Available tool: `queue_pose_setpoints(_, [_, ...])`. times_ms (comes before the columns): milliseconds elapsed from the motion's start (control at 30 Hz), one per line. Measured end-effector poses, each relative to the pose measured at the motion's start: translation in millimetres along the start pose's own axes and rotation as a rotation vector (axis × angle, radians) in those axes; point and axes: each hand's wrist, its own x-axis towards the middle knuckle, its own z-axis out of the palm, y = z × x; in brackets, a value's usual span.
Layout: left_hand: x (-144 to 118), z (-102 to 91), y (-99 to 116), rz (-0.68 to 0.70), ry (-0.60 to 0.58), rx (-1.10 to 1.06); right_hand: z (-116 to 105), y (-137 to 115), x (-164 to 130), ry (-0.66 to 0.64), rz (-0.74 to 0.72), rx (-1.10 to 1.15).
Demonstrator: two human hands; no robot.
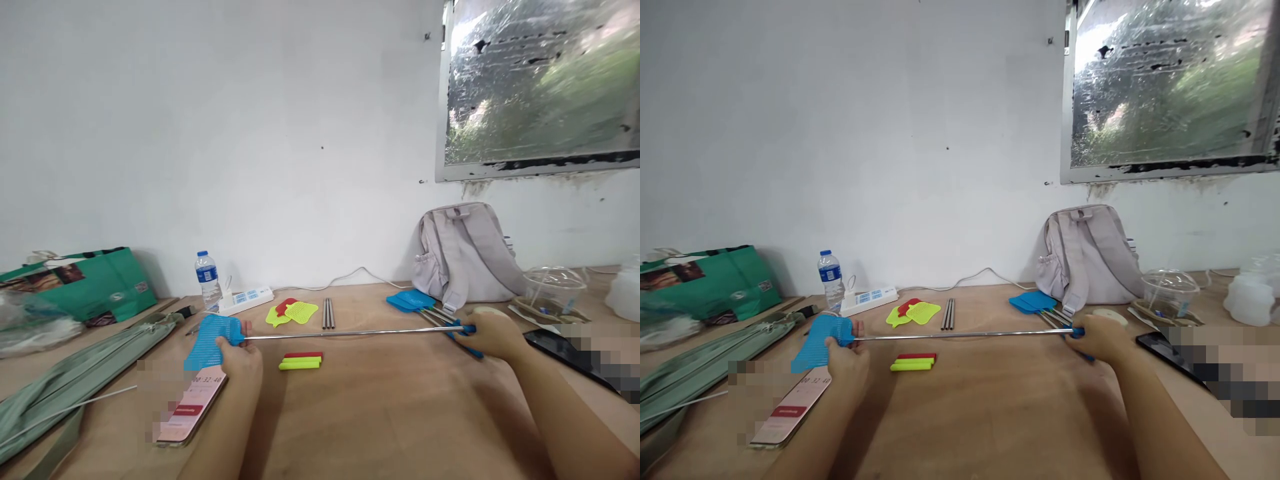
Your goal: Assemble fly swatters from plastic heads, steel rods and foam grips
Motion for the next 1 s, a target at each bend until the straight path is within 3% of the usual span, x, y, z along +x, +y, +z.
queue_pose_setpoints(200, [-12,-2.4,-15,-0.047,0.073,0.027,-4,-22,3,-0.085,-0.046,-0.044])
queue_pose_setpoints(500, [-16,3.4,-3,-0.027,0.121,-0.005,-5,-33,4,-0.100,-0.031,-0.045])
queue_pose_setpoints(667, [-28,6.0,-14,-0.072,0.069,0.011,-6,-78,-2,-0.039,-0.173,-0.020])
queue_pose_setpoints(767, [-36,6.1,-21,-0.095,0.026,0.029,-7,-102,-7,-0.021,-0.183,0.023])
queue_pose_setpoints(1000, [-42,5.3,-20,-0.094,0.019,0.072,-2,-106,-7,-0.066,-0.087,0.066])
